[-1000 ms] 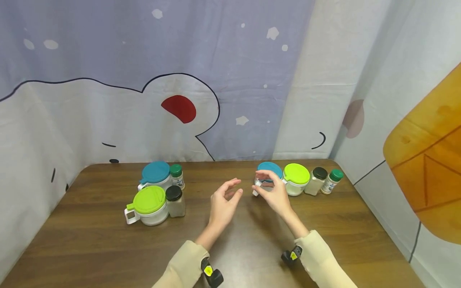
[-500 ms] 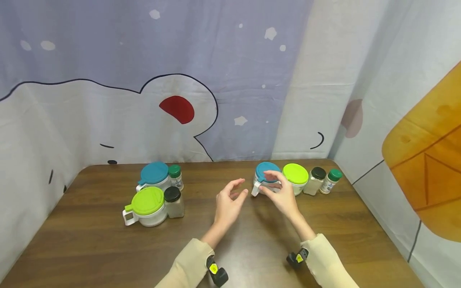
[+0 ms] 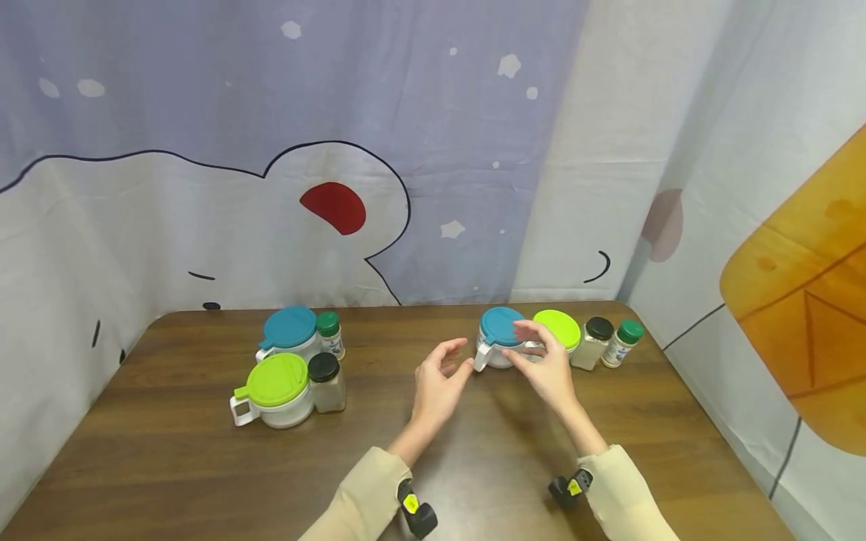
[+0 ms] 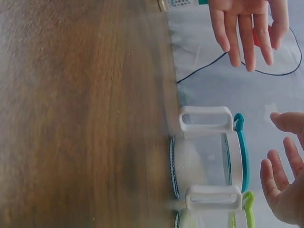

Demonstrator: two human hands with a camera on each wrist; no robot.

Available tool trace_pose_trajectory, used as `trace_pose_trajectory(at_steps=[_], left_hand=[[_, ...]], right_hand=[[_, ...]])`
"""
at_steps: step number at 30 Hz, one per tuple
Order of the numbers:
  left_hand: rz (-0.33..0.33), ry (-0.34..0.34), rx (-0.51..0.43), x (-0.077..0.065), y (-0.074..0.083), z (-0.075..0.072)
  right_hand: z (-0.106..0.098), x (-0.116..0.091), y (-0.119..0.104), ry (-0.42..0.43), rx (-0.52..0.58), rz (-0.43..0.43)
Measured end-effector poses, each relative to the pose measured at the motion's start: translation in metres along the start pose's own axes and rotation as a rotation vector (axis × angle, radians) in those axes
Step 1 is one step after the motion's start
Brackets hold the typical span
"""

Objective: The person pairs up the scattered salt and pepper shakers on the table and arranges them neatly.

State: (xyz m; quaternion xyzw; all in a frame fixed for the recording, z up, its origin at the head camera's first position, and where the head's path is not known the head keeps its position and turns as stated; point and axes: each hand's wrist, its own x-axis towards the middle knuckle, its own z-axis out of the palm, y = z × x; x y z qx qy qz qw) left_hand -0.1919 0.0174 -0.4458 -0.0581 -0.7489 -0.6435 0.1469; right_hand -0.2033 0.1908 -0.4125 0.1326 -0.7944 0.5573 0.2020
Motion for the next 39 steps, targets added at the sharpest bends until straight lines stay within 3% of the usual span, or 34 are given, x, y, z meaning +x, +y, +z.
trace_pose_trajectory(at_steps=[7, 17, 25, 34, 39], left_hand=[[0.008, 0.017, 0.009, 0.002, -0.006, 0.004], [0.001, 0.029, 0.018, 0.003, -0.012, 0.006], [-0.036, 0.027, -0.007, 0.004, -0.015, 0.009], [-0.047, 0.030, -0.008, 0.007, -0.016, 0.016], [-0.057, 0.033, -0.008, 0.008, -0.018, 0.018]], right_hand=[[-0.005, 0.002, 0.006, 0.038, -0.022, 0.000], [-0.017, 0.010, 0.047, 0.092, -0.048, 0.017], [-0.024, 0.004, 0.009, 0.116, -0.054, 0.058], [-0.035, 0.004, 0.013, 0.137, -0.065, 0.062], [-0.043, 0.008, 0.034, 0.168, -0.049, 0.054]])
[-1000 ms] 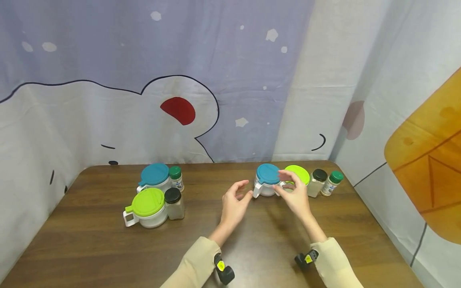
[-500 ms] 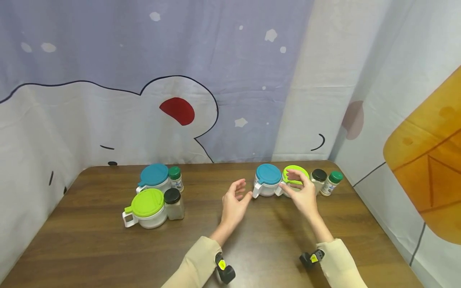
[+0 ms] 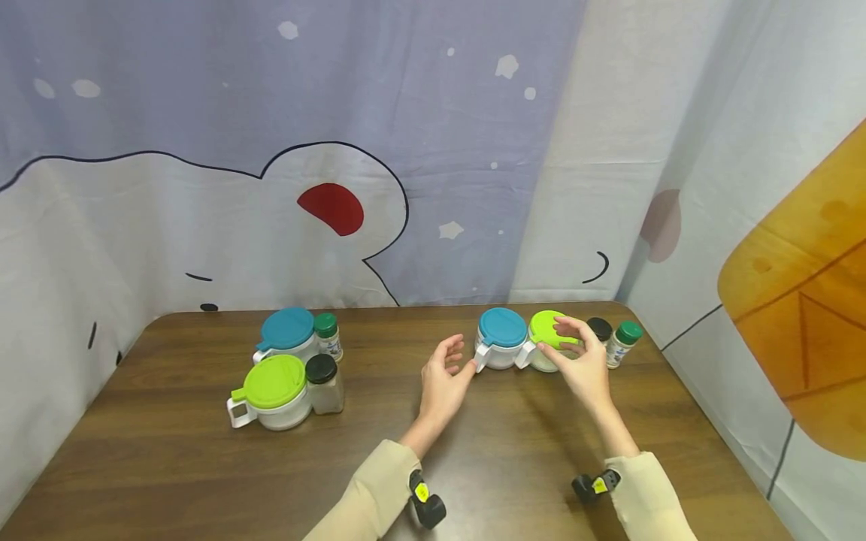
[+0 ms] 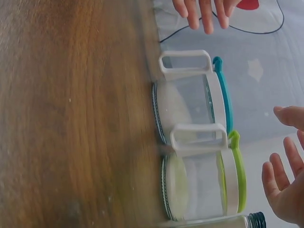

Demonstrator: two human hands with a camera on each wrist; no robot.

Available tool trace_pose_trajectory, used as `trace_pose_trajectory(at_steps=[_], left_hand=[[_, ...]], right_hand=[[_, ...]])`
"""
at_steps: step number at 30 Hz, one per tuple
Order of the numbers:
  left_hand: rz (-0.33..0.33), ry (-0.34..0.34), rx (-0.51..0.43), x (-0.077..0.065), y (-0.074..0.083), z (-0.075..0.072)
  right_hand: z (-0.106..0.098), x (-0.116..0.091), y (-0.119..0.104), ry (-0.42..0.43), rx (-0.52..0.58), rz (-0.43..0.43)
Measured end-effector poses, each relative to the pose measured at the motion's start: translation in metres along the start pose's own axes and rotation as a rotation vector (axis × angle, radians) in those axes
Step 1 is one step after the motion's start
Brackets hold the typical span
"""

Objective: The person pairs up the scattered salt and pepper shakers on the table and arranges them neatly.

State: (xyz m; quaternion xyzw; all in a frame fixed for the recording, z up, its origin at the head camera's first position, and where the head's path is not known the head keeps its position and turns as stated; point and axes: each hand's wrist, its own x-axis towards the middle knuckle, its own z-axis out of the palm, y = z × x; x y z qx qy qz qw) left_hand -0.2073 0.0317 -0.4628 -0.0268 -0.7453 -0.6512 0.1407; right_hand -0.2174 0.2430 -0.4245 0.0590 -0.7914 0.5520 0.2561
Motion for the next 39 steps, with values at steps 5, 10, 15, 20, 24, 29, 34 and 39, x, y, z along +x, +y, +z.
trace_pose_trajectory(at_steps=[5, 10, 15, 20, 24, 29, 34, 39], left_hand=[[-0.011, 0.002, -0.013, 0.002, -0.002, 0.002], [-0.030, -0.002, -0.016, 0.003, -0.003, 0.005], [-0.045, -0.002, -0.009, 0.005, -0.004, 0.007], [-0.038, 0.005, 0.000, 0.007, -0.006, 0.009], [-0.039, 0.007, -0.016, 0.006, -0.008, 0.009], [-0.034, 0.007, -0.010, 0.006, -0.011, 0.009], [-0.039, -0.006, -0.007, 0.008, -0.013, 0.010], [-0.054, -0.005, 0.001, 0.011, -0.016, 0.010]], right_hand=[[-0.005, 0.004, 0.019, 0.025, -0.021, -0.010], [-0.009, 0.002, 0.023, 0.036, -0.018, -0.016], [-0.013, 0.000, 0.013, 0.057, -0.010, -0.016], [-0.020, -0.001, -0.006, 0.076, -0.010, -0.018], [-0.027, 0.002, -0.010, 0.076, -0.029, -0.003], [-0.035, 0.004, -0.006, 0.081, -0.027, -0.007], [-0.042, 0.008, -0.004, 0.095, -0.006, -0.004], [-0.050, 0.011, -0.004, 0.115, -0.035, -0.010]])
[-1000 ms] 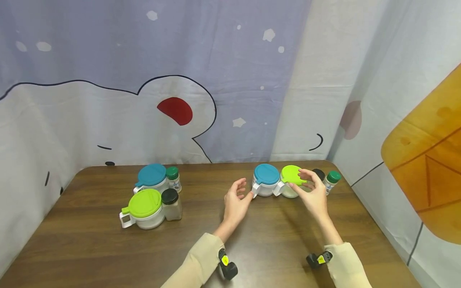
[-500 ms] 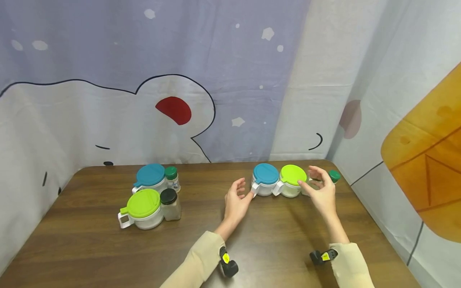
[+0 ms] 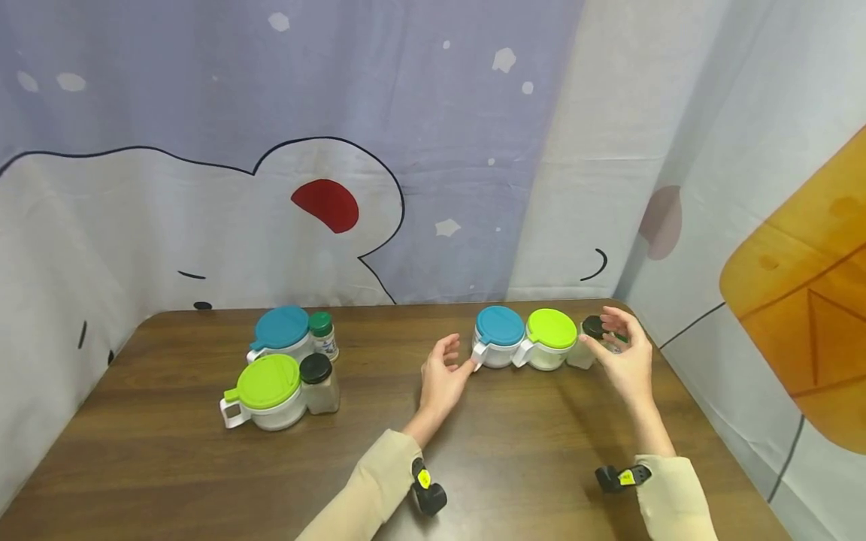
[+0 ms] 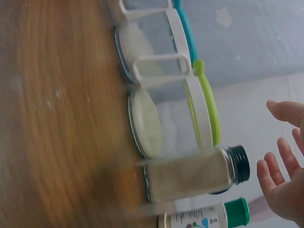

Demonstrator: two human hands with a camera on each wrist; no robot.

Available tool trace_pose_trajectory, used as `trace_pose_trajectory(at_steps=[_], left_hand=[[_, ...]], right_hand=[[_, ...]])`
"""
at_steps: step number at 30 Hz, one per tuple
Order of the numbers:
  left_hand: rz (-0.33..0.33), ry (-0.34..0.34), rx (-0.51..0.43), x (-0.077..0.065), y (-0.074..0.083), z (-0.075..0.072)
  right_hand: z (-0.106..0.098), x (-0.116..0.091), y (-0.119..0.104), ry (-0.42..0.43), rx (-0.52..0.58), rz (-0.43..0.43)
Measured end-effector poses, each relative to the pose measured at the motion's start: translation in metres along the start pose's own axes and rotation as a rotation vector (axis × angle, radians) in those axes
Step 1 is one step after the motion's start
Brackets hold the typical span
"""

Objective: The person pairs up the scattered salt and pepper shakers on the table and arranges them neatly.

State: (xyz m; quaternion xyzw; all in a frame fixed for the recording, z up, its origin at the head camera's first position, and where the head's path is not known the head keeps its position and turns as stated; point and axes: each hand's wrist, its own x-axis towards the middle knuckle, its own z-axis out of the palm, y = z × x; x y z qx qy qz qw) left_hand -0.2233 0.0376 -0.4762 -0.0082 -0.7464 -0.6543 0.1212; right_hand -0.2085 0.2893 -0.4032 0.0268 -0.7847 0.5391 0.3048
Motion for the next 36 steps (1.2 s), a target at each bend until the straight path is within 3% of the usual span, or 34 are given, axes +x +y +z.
trace_pose_trajectory(at_steps=[7, 18, 28, 36], left_hand=[[-0.043, -0.007, -0.003, 0.003, 0.000, 0.003], [-0.037, -0.025, 0.023, 0.006, 0.001, 0.009], [-0.057, -0.034, 0.037, 0.004, -0.002, 0.015], [-0.043, -0.043, 0.050, 0.008, -0.004, 0.016]], right_hand=[[-0.010, 0.002, 0.003, 0.031, -0.040, -0.012], [-0.020, 0.002, 0.010, 0.044, -0.098, -0.018], [-0.029, 0.011, 0.058, 0.132, -0.195, 0.018], [-0.033, 0.015, 0.069, 0.143, -0.233, 0.098]])
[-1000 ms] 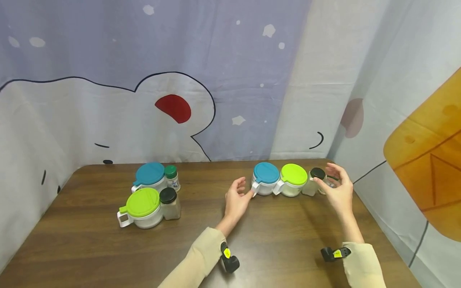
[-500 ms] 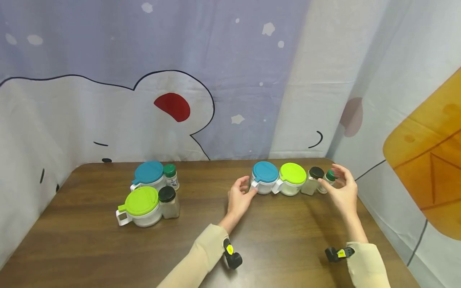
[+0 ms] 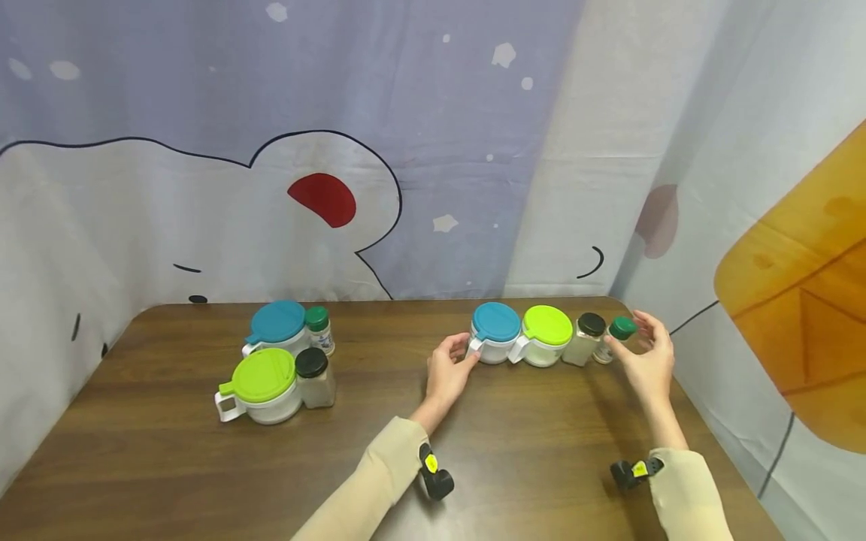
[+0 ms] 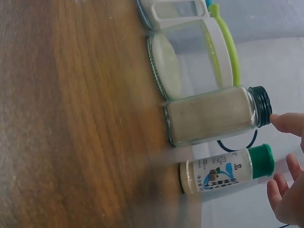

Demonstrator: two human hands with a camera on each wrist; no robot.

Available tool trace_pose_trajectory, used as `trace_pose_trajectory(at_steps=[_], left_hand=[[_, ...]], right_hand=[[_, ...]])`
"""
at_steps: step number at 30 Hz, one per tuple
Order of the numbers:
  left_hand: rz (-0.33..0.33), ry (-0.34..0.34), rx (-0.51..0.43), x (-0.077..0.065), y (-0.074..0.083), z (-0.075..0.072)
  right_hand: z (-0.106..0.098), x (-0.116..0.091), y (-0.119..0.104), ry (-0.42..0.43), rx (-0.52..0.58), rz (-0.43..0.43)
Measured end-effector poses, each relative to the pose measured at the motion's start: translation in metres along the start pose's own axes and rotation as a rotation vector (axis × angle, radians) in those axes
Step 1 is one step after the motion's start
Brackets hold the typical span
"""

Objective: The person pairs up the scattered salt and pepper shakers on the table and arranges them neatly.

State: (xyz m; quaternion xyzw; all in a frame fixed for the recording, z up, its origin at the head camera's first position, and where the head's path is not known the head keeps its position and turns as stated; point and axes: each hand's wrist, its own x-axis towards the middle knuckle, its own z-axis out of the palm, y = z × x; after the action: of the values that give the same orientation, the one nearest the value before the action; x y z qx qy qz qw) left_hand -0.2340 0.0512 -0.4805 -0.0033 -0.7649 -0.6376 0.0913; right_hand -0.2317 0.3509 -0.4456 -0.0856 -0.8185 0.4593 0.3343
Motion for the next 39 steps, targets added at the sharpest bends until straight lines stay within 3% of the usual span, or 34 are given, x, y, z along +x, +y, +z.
trace_pose_trajectory(at_steps=[8, 22, 39], left_hand=[[0.001, -0.004, -0.036, 0.002, 0.004, 0.002], [0.011, -0.005, -0.066, 0.002, 0.001, 0.006], [0.020, 0.011, -0.021, 0.003, 0.001, -0.001]], right_hand=[[0.005, 0.002, 0.008, 0.014, 0.011, 0.019], [0.011, 0.005, 0.021, 0.031, 0.040, 0.161], [0.009, 0.009, 0.026, -0.077, -0.029, 0.250]])
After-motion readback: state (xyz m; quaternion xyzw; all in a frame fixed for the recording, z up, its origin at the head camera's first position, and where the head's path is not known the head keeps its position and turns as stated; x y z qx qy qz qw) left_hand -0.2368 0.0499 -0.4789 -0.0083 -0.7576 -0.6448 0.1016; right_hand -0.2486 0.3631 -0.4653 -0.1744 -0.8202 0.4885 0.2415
